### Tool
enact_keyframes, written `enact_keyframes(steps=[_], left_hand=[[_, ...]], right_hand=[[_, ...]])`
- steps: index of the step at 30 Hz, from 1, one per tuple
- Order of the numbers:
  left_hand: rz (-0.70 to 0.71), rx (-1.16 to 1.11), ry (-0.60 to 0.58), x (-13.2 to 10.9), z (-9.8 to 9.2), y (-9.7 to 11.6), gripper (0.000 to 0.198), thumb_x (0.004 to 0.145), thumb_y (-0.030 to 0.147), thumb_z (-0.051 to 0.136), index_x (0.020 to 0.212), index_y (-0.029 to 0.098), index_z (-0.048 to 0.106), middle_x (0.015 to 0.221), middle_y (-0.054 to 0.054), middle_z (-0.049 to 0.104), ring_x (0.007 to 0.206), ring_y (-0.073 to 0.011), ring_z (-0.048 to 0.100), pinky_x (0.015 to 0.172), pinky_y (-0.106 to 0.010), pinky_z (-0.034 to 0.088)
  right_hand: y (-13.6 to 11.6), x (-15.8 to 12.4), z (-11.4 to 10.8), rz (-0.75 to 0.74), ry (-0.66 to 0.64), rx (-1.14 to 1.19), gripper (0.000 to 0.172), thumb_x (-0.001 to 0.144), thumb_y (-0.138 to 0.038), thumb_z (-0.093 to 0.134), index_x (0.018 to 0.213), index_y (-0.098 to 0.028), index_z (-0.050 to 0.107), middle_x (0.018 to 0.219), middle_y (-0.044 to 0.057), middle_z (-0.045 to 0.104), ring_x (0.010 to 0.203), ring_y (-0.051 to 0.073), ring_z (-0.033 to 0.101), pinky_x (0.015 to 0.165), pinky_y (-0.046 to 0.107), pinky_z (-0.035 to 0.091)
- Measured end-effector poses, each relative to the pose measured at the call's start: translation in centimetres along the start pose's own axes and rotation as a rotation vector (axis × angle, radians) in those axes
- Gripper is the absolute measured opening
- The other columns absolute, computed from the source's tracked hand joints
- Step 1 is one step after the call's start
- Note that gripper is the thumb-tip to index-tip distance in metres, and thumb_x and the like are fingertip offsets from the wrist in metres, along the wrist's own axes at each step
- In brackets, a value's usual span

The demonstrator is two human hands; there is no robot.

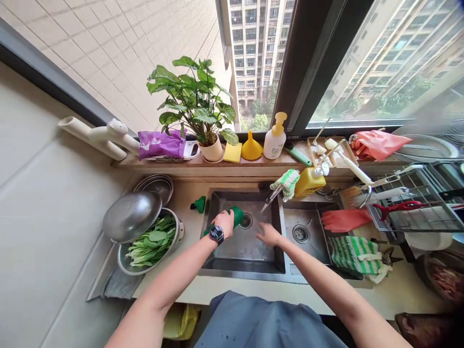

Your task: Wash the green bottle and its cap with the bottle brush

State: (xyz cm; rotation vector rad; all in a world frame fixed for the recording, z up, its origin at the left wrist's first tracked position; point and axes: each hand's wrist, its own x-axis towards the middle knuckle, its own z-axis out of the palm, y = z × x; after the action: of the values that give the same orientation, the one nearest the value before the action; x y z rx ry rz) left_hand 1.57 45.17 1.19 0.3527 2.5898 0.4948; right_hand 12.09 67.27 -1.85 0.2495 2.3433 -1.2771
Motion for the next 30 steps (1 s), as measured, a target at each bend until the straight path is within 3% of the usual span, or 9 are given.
enact_keyframes(steps=[4,7,10,14,18,20,23,26,30], left_hand=[[0.230,-0.277,-0.087,-1.6,-1.4,-0.4,0.105,0.049,0.027,0.087,0.142,0.018,0.042,0.131,-0.021,0.056,0.119,-0.0376,0.060,0.102,-0.046,0.046],[0.326,-0.549,0.019,-2.3,-2.4,1.1,0.099,0.057,0.031,0.086,0.143,0.018,0.038,0.137,-0.017,0.053,0.125,-0.0305,0.055,0.108,-0.044,0.042],[0.342,-0.705,0.145,-1.7,-4.0,4.8,0.100,0.059,0.034,0.087,0.142,0.020,0.033,0.136,-0.014,0.054,0.124,-0.0277,0.055,0.108,-0.043,0.041],[0.449,-0.812,0.282,1.6,-7.8,11.8,0.104,0.056,0.033,0.090,0.141,0.021,0.031,0.134,-0.014,0.053,0.123,-0.0270,0.055,0.109,-0.043,0.040],[0.511,-0.864,0.398,5.2,-11.9,18.1,0.102,0.052,0.029,0.091,0.137,0.020,0.035,0.132,-0.013,0.052,0.122,-0.0276,0.053,0.107,-0.042,0.041],[0.511,-0.867,0.423,6.3,-13.5,20.0,0.100,0.051,0.026,0.091,0.134,0.018,0.037,0.129,-0.013,0.053,0.120,-0.0278,0.054,0.106,-0.041,0.041],[0.494,-0.856,0.433,7.2,-14.9,21.4,0.095,0.048,0.023,0.092,0.128,0.017,0.042,0.125,-0.012,0.055,0.117,-0.0280,0.054,0.104,-0.042,0.042],[0.536,-0.862,0.417,7.8,-15.5,21.6,0.089,0.049,0.024,0.092,0.125,0.018,0.044,0.122,-0.010,0.056,0.115,-0.0267,0.055,0.102,-0.042,0.043],[0.552,-0.859,0.409,8.4,-15.4,21.5,0.091,0.047,0.024,0.093,0.125,0.019,0.044,0.121,-0.009,0.057,0.114,-0.0264,0.056,0.102,-0.043,0.043]], right_hand=[[-1.8,-4.0,-5.1,-0.217,0.100,-0.147,0.054,0.085,-0.028,0.064,0.136,-0.014,0.058,0.146,0.017,0.053,0.139,0.029,0.044,0.117,0.044,0.032],[-4.3,-7.1,-9.9,-0.407,0.191,-0.276,0.044,0.091,-0.030,0.055,0.135,-0.021,0.059,0.138,0.011,0.061,0.127,0.027,0.057,0.109,0.043,0.044],[-8.0,-8.7,-15.6,-0.549,0.321,-0.335,0.035,0.095,-0.027,0.049,0.127,-0.022,0.064,0.124,0.007,0.069,0.114,0.023,0.064,0.101,0.038,0.050],[-14.3,-6.7,-24.1,-0.667,0.633,-0.458,0.043,0.092,-0.016,0.045,0.133,-0.021,0.060,0.131,0.008,0.064,0.124,0.024,0.057,0.108,0.044,0.045],[-19.8,-1.3,-30.9,-0.771,0.704,-0.612,0.068,0.078,0.001,0.045,0.144,-0.013,0.048,0.150,0.010,0.049,0.139,0.024,0.043,0.117,0.045,0.036],[-21.5,1.2,-32.8,-0.753,0.652,-0.669,0.073,0.072,0.005,0.046,0.144,-0.010,0.049,0.152,0.011,0.047,0.141,0.025,0.042,0.117,0.044,0.035],[-22.2,3.4,-34.0,-0.713,0.534,-0.691,0.070,0.070,0.007,0.048,0.137,-0.010,0.057,0.147,0.010,0.053,0.139,0.026,0.045,0.117,0.042,0.036],[-21.5,4.0,-34.0,-0.736,0.506,-0.669,0.071,0.070,0.006,0.050,0.138,-0.013,0.057,0.148,0.007,0.052,0.141,0.024,0.043,0.119,0.039,0.034],[-20.4,3.6,-33.6,-0.763,0.492,-0.671,0.066,0.074,0.000,0.052,0.139,-0.011,0.056,0.150,0.011,0.046,0.142,0.025,0.041,0.119,0.037,0.034]])
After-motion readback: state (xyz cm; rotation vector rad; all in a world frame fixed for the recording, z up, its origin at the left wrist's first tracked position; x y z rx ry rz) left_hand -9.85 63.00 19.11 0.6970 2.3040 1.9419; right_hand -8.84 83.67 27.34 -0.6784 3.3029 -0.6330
